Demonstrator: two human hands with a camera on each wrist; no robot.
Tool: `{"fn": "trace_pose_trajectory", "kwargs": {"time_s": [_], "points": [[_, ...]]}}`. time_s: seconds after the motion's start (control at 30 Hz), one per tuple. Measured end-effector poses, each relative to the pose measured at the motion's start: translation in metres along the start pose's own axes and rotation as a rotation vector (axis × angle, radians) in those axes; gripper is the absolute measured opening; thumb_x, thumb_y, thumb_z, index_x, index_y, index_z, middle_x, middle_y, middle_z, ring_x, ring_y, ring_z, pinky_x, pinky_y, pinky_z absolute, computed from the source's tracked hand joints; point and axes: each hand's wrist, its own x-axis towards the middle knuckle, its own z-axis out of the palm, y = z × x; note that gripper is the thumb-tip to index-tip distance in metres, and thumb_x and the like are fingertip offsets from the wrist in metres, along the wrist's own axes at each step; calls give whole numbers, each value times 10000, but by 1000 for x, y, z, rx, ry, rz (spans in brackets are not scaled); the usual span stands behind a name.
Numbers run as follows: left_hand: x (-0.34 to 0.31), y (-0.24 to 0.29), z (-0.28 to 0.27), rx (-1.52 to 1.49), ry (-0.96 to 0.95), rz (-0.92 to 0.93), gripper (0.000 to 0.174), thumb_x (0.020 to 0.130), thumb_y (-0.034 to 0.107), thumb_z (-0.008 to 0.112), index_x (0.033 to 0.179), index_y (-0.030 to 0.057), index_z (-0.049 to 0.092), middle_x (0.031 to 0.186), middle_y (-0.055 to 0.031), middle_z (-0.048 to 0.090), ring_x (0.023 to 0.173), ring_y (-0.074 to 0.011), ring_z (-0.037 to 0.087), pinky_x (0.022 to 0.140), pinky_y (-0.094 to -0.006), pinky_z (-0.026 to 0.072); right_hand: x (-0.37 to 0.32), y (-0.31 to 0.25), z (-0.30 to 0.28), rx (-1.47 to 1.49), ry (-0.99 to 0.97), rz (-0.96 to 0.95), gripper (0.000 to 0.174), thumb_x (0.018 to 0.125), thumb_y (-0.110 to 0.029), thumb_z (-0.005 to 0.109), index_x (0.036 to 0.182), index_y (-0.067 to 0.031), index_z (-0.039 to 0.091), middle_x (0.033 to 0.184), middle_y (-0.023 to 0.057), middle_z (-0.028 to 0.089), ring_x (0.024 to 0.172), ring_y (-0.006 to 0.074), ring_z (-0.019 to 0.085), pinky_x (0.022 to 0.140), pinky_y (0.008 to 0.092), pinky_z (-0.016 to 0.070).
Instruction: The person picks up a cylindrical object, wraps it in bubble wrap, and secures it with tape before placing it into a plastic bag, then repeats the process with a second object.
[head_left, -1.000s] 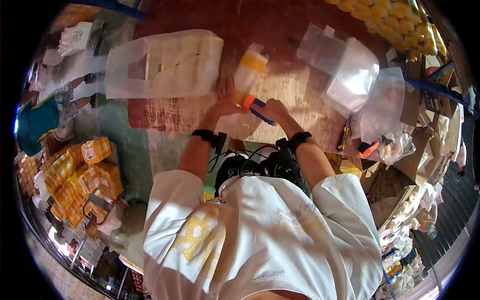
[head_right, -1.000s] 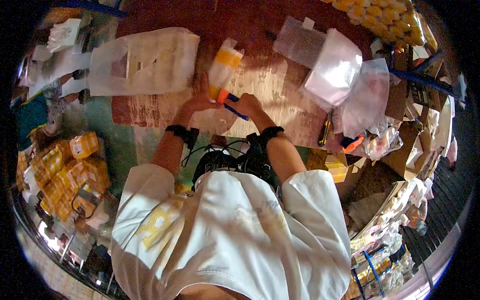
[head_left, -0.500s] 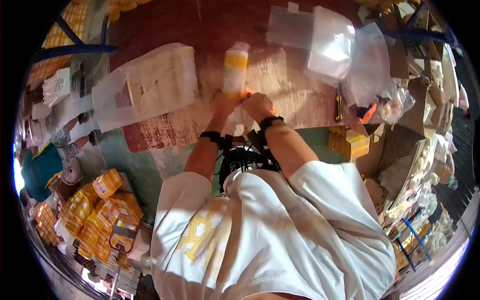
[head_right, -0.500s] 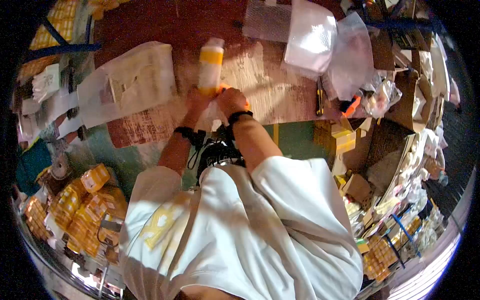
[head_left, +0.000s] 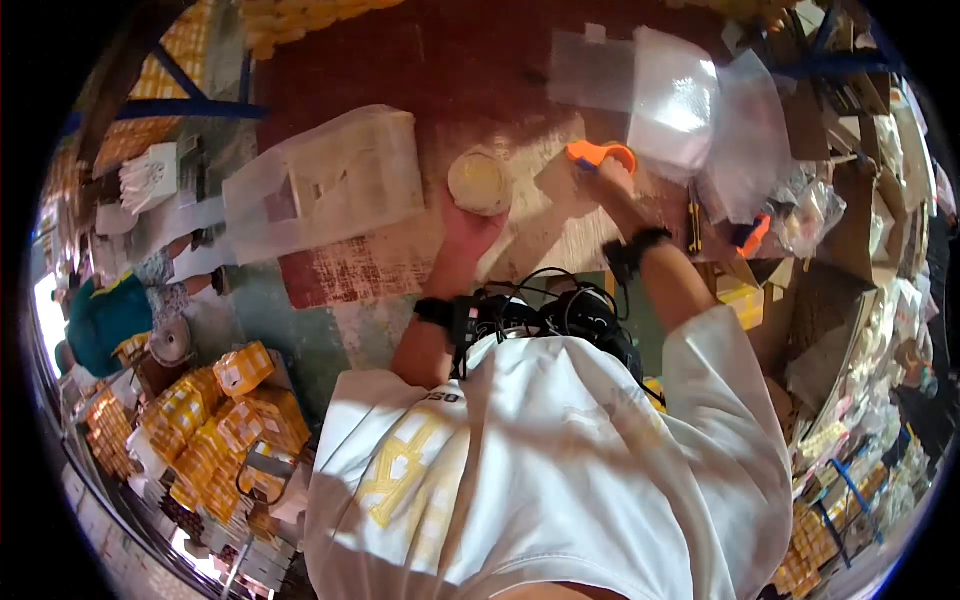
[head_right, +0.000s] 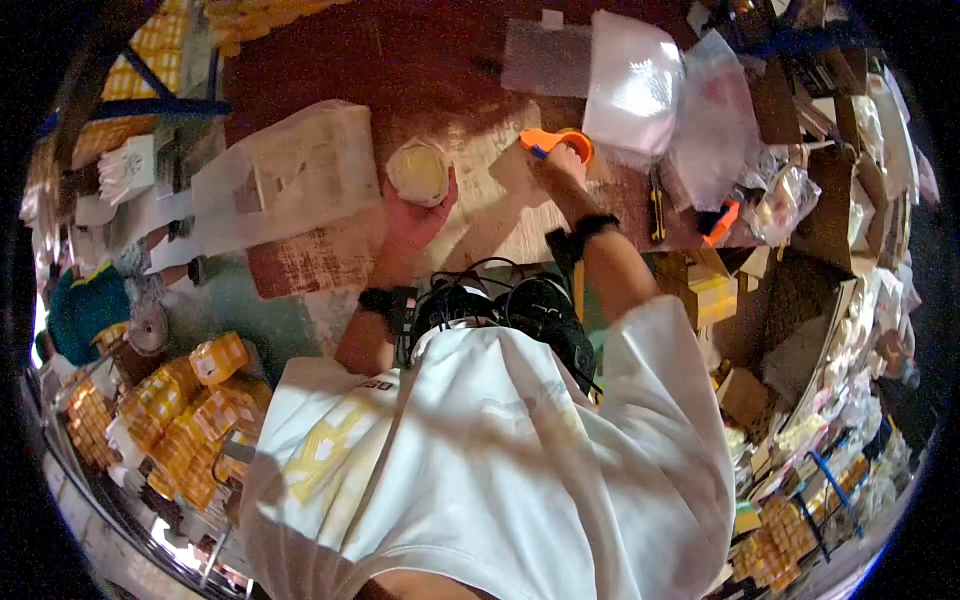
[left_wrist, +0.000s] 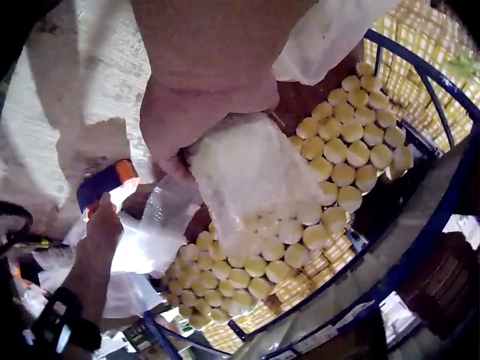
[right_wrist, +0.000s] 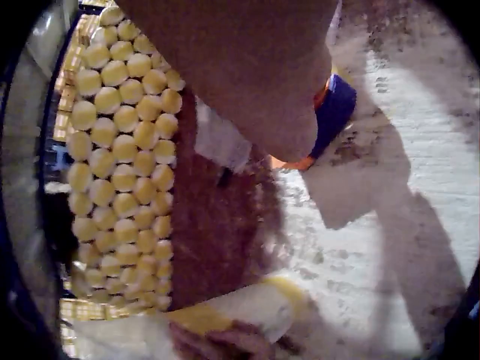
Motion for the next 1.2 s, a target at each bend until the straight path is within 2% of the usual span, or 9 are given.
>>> {"fn": "trace_pose_trajectory", "kwargs": {"time_s": [0.07,0.2,0.3,0.5,0.6,0.73,0.8,1.03,1.2], "points": [[-4,-12,17,-94,88,125,618,948,561,595,1394,138,530,1332,-89,594,1211,-311,594,1058,-490,519,0,13,18,154,345,-351,489,916,-360,690,1286,-52,600,1070,159,728,1007,317,707,820,451,553],[-18,-30,18,-75,138,95,597,956,575,501,1361,141,564,1315,-87,607,1210,-314,593,997,-470,535,-110,-74,-94,373,-281,-681,659,891,-213,702,1490,-131,439,1072,177,716,980,334,716,795,491,553],[-13,-28,-14,108,-264,53,605,956,522,353,1373,136,563,1331,-84,614,1240,-305,579,969,-466,517,-141,-108,-101,132,-336,-695,793,876,-253,723,1559,-167,329,1040,190,668,1007,386,700,820,486,565],[-33,-29,0,11,-16,40,572,960,475,413,1401,138,551,1241,-99,630,1152,-278,607,943,-439,520,-126,-115,-19,133,-121,-650,506,865,-231,751,1314,-98,561,1207,257,549,1029,463,640,856,484,555],[-65,-4,28,573,508,94,530,971,431,491,1407,136,550,1267,-119,613,1147,-271,607,973,-428,504,-128,-118,-22,285,-84,-735,333,861,-158,740,1166,-77,634,1200,228,569,1022,431,638,840,477,550],[-45,44,24,1591,168,899,648,839,297,781,1414,116,542,1310,-164,588,1196,-321,569,1005,-446,467,-118,-123,-25,214,-116,-917,317,866,-92,711,1173,-73,634,1254,200,560,1031,398,643,814,461,565],[-56,52,70,2169,83,979,698,787,217,826,1407,112,523,1319,-158,572,1198,-341,573,978,-457,491,-113,-128,-20,199,-120,-987,337,859,-85,714,1185,-65,631,1265,206,559,1023,403,649,819,458,569],[-57,43,163,2667,-28,276,738,678,181,846,1366,131,586,1391,-142,561,1308,-380,493,1061,-499,431,-121,-138,-49,-39,-149,-1140,358,834,-74,728,1180,-53,640,1365,202,497,1029,367,672,825,425,594],[-47,61,133,2662,-291,514,743,655,121,823,1364,160,605,1290,-122,638,1242,-381,553,1036,-476,458,-120,-131,-52,5,-3,-1105,270,857,-101,708,1119,-47,664,1400,191,470,1016,351,685,827,414,596]]}}
